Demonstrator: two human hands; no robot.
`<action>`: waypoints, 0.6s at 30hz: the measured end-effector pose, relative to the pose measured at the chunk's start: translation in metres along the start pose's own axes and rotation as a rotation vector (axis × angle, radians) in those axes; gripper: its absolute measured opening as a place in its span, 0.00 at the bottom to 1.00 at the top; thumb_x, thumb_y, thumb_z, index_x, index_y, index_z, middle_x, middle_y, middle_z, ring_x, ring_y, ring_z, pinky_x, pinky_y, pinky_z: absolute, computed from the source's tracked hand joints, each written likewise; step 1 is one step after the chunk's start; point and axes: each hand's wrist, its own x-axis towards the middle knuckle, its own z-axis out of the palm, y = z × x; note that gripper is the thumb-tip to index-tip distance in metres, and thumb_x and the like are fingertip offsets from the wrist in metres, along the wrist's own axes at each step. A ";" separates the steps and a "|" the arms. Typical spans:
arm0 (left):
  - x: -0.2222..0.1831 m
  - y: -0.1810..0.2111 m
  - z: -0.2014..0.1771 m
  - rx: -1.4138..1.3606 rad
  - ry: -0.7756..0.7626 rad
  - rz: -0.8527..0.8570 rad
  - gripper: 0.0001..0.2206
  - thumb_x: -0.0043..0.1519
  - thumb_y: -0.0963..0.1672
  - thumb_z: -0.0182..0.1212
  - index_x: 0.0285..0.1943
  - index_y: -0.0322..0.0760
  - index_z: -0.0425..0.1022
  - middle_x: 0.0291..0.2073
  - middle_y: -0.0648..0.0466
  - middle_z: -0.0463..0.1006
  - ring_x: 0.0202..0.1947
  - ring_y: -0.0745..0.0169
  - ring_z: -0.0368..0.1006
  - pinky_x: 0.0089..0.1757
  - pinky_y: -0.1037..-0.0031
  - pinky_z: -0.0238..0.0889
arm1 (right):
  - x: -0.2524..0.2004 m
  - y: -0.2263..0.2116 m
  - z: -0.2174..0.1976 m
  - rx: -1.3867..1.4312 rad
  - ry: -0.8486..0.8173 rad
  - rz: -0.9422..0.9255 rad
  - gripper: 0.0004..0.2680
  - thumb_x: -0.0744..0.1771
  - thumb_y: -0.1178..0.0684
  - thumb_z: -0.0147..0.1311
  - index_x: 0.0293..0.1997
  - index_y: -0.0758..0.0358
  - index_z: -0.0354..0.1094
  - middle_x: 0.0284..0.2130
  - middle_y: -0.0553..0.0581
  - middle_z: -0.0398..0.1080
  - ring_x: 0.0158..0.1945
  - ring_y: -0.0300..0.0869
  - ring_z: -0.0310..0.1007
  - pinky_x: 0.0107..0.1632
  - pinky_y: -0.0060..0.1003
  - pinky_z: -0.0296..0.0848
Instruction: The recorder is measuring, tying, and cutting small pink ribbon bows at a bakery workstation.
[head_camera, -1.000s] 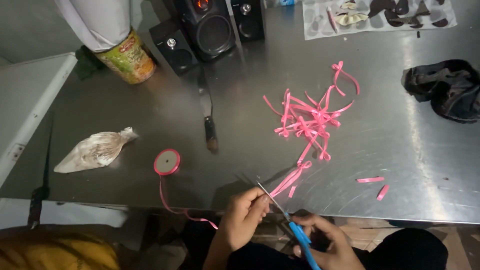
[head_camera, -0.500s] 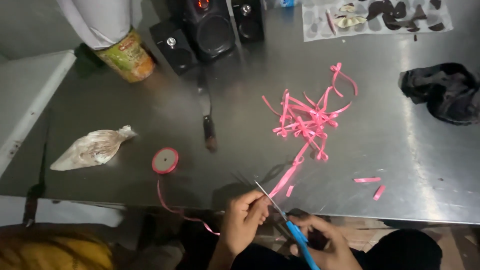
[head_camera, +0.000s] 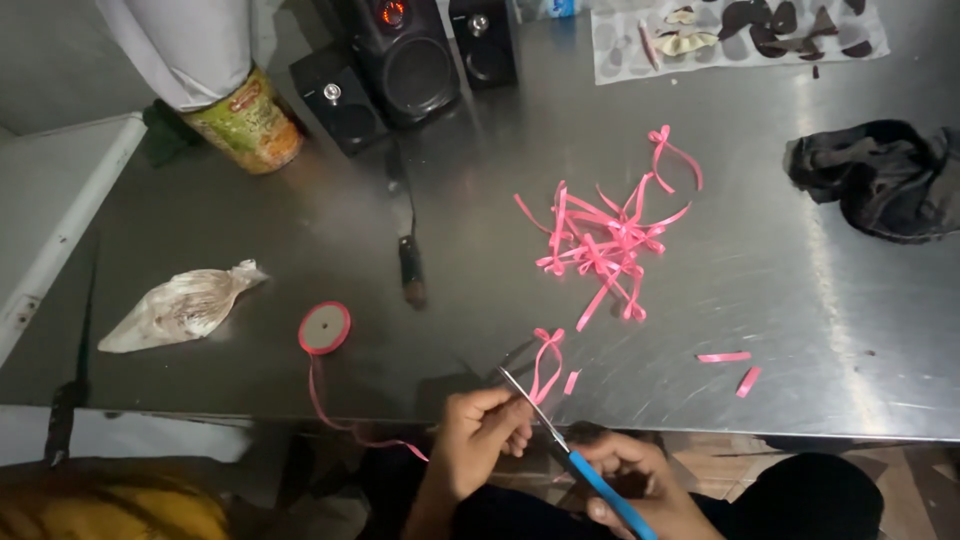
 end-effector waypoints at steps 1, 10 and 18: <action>0.000 0.003 0.003 -0.001 -0.002 -0.001 0.10 0.67 0.41 0.61 0.37 0.25 0.80 0.23 0.54 0.78 0.22 0.73 0.72 0.27 0.80 0.66 | -0.002 0.009 -0.005 -0.001 0.002 0.001 0.18 0.60 0.58 0.70 0.54 0.69 0.73 0.30 0.54 0.75 0.24 0.32 0.65 0.26 0.27 0.60; 0.007 -0.003 0.000 -0.207 -0.128 0.061 0.18 0.63 0.41 0.64 0.63 0.34 0.72 0.31 0.58 0.76 0.28 0.76 0.69 0.31 0.82 0.63 | 0.005 0.023 -0.013 0.263 -0.285 -0.004 0.26 0.61 0.39 0.71 0.54 0.69 0.67 0.30 0.53 0.71 0.31 0.35 0.69 0.35 0.29 0.64; 0.004 0.015 0.003 -0.140 -0.282 0.225 0.14 0.72 0.44 0.55 0.57 0.25 0.77 0.46 0.50 0.76 0.34 0.72 0.70 0.35 0.80 0.63 | -0.001 0.012 0.003 0.330 -0.209 0.037 0.24 0.60 0.44 0.74 0.51 0.69 0.65 0.29 0.56 0.68 0.27 0.37 0.67 0.29 0.31 0.61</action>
